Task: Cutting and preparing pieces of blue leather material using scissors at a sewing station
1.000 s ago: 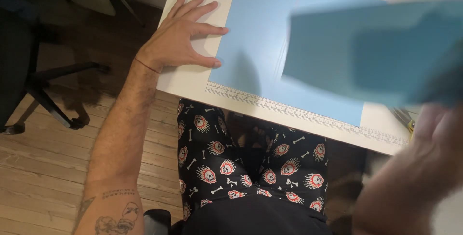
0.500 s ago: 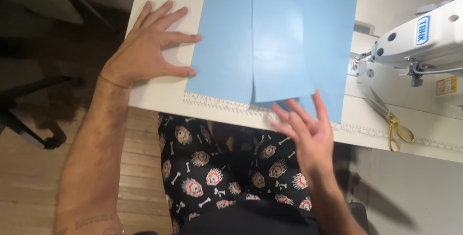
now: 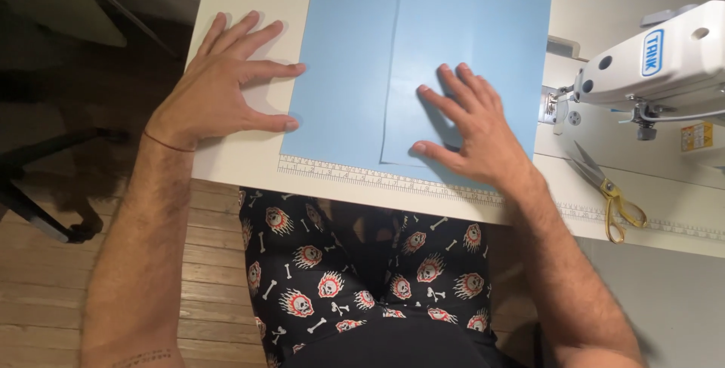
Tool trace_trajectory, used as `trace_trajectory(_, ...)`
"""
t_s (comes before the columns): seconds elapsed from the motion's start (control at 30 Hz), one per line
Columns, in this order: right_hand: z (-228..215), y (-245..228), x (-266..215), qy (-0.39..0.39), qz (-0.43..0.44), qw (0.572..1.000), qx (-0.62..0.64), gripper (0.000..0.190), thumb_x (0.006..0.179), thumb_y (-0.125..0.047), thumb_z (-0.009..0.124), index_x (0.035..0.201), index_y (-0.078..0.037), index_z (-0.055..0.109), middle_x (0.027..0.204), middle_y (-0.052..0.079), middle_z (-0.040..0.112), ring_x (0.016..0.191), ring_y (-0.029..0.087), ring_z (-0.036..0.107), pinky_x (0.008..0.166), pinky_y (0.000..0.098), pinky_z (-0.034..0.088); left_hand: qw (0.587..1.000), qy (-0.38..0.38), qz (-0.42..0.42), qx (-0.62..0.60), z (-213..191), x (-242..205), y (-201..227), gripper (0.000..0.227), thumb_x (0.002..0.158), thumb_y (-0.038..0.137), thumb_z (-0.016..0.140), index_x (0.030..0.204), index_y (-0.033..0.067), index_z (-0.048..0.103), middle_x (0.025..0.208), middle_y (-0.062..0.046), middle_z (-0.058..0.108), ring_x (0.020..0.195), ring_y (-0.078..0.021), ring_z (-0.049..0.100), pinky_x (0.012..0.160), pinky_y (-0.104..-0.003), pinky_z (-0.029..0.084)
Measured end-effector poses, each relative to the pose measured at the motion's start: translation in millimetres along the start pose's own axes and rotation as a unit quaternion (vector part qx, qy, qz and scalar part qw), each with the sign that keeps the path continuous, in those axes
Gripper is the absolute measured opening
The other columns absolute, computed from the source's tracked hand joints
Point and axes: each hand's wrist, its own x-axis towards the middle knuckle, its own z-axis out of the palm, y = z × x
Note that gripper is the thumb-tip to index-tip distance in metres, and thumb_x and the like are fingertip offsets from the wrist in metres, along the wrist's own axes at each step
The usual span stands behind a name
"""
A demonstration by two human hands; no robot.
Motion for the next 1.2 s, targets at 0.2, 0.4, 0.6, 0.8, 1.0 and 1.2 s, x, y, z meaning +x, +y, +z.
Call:
trace_trajectory(0.2,9.9,8.8,-5.2,0.067,-0.024,0.997,-0.015,0.077,0.093,-0.061,0.065,0.154,-0.015,0.051,0.165,0.017,0.037,0.154,0.039,0.031,0.121,0.0641,0.026,1.000,0.005,0.025,0.008,4.9,4.4,-6.9,0.070,0.071,0.048,0.086,0.135,0.0247,0.069,0.167,-0.013,0.038,0.158,-0.0346,0.019,0.126,-0.052,-0.001)
trace_trajectory(0.4,10.1,9.6,-8.0,0.088,-0.031,0.996,0.011,0.074,0.092,-0.055,0.072,0.148,-0.011,0.054,0.157,0.023,0.043,0.150,0.045,0.036,0.120,0.0690,0.029,1.000,0.006,0.027,0.012,4.3,2.6,-5.5,0.069,0.071,0.046,0.086,0.135,0.0236,0.069,0.167,-0.014,0.039,0.158,-0.0356,0.020,0.127,-0.053,0.000)
trace_trajectory(0.6,0.0,5.1,-5.2,0.106,-0.049,0.993,0.003,0.079,0.093,-0.057,0.072,0.149,-0.006,0.052,0.158,0.025,0.039,0.150,0.046,0.035,0.121,0.0696,0.028,0.999,0.015,0.043,0.029,7.0,2.8,-9.9,0.070,0.072,0.047,0.086,0.135,0.0236,0.069,0.167,-0.016,0.041,0.158,-0.0376,0.022,0.128,-0.054,0.003)
trace_trajectory(0.8,-6.0,-12.9,21.6,0.019,-0.027,0.999,-0.021,0.091,0.093,-0.069,0.057,0.159,-0.009,0.036,0.167,0.024,0.022,0.157,0.040,0.018,0.127,0.0656,0.011,0.999,0.016,0.041,0.031,2.9,-1.5,-7.4,0.071,0.071,0.046,0.086,0.136,0.0235,0.069,0.167,-0.015,0.041,0.158,-0.0380,0.023,0.128,-0.054,0.002)
trace_trajectory(1.0,7.5,-10.4,29.2,0.017,-0.073,0.997,-0.008,0.093,0.093,-0.069,0.056,0.160,-0.007,0.036,0.168,0.019,0.029,0.158,0.039,0.021,0.129,0.0590,0.013,0.998,0.031,0.047,0.038,2.0,-5.0,-11.2,0.071,0.070,0.045,0.088,0.136,0.0235,0.070,0.166,-0.016,0.042,0.157,-0.0397,0.025,0.128,-0.056,0.004)
trace_trajectory(1.2,7.3,-13.4,29.5,0.030,-0.067,0.997,-0.025,0.093,0.093,-0.069,0.059,0.160,-0.008,0.036,0.168,0.018,0.032,0.157,0.039,0.025,0.129,0.0576,0.016,0.999,0.016,0.032,0.028,-0.7,-3.6,-5.4,0.072,0.070,0.045,0.087,0.136,0.0234,0.069,0.167,-0.015,0.040,0.158,-0.0382,0.022,0.127,-0.054,0.001)
